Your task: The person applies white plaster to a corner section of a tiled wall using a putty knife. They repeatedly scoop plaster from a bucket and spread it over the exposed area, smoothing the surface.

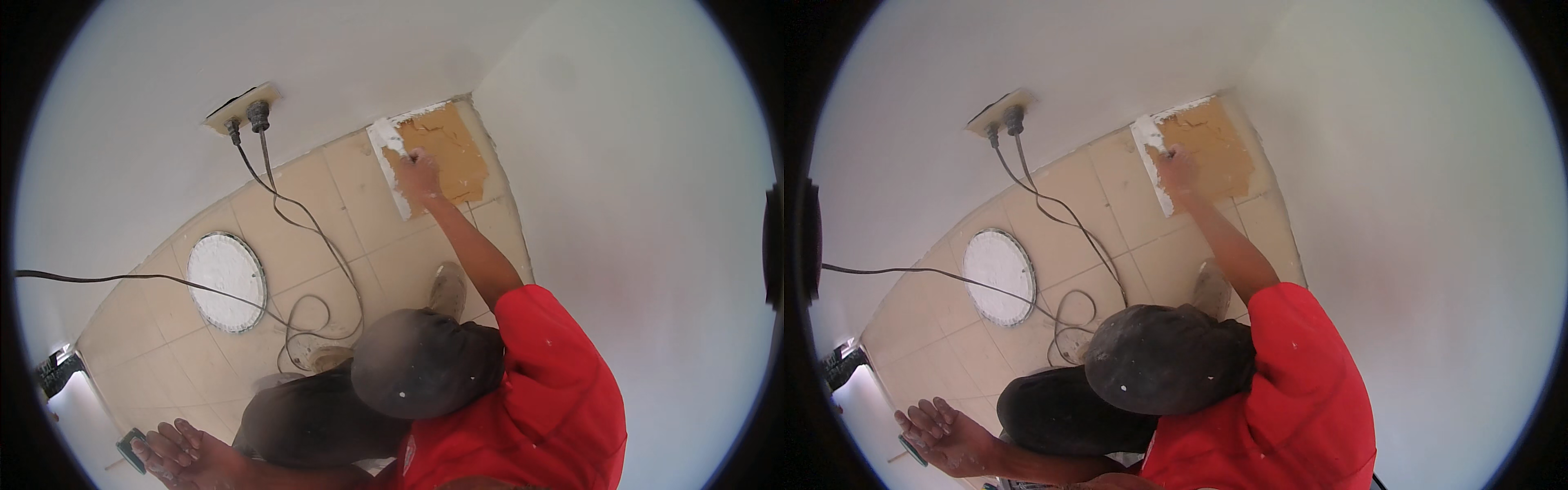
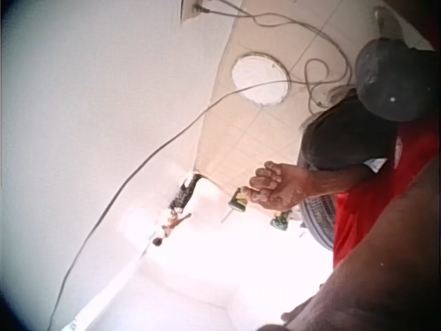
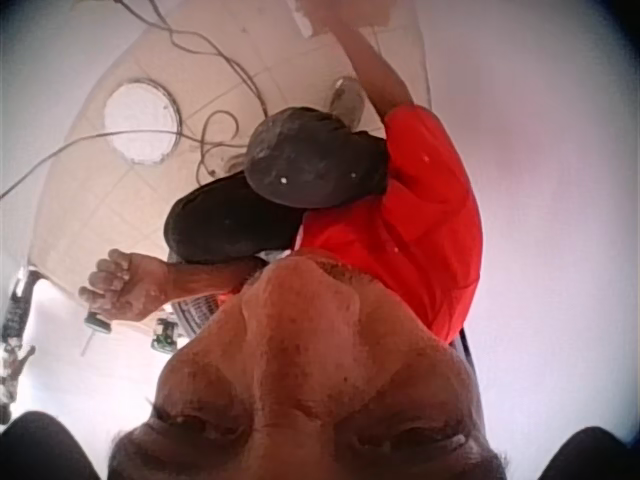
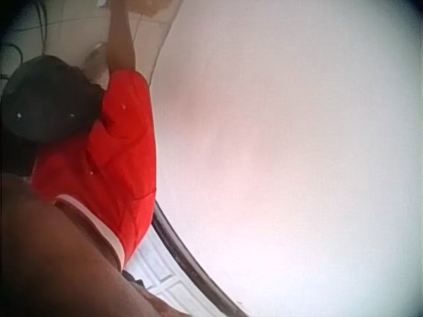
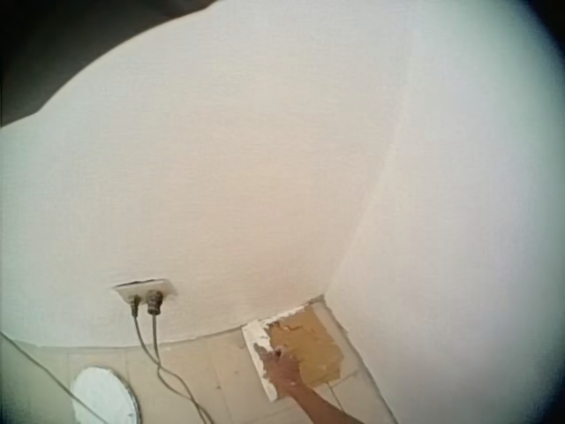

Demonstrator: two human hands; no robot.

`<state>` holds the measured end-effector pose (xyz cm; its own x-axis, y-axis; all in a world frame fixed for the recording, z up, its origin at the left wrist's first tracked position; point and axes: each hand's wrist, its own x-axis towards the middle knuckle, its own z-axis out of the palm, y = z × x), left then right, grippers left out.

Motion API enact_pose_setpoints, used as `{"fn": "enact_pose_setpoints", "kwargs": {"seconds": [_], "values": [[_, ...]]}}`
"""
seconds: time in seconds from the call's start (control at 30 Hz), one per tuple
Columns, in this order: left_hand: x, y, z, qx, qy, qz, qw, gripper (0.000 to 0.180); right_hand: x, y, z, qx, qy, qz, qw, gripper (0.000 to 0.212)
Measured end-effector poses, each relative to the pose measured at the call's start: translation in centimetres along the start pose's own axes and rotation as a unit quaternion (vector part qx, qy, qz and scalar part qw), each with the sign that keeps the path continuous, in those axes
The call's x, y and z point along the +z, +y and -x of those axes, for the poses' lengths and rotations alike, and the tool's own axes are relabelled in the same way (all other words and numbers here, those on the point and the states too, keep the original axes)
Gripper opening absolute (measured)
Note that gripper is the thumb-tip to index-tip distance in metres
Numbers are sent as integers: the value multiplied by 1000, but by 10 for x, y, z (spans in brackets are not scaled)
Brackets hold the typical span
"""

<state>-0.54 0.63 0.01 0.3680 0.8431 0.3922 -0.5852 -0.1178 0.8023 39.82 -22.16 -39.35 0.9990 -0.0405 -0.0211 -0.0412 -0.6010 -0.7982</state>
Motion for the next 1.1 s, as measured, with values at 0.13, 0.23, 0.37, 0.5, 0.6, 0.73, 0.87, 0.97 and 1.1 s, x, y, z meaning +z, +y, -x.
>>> {"fn": "enact_pose_setpoints", "kwargs": {"seconds": [0.13,0.23,0.37,0.5,0.6,0.73,0.87,0.97,1.1], "values": [[7,-1,3,20,41,-33,998,31,-24,5,-4,47,9,-60,997,24],[8,-1,1,12,-12,-6,1000,30,-23,11,-8,26,16,-61,998,24],[8,-6,1,-1,-6,17,1000,31,-11,29,-39,49,37,-38,997,25],[1,5,3,8,-2,-5,1000,31,-10,15,-20,87,21,-101,991,24],[1,10,2,14,8,-20,1000,32,-10,14,-15,34,10,-43,998,23],[11,-3,2,5,31,-1,1000,34,-1,16,-28,85,62,-64,992,26],[4,7,3,17,25,-37,999,36,-11,-1,-5,48,34,-38,998,27],[13,3,4,15,52,-56,997,37,-17,10,-14,37,22,-34,999,27],[24,-5,2,-11,2,-29,1000,36,-3,9,-33,63,45,-12,997,26]]}}
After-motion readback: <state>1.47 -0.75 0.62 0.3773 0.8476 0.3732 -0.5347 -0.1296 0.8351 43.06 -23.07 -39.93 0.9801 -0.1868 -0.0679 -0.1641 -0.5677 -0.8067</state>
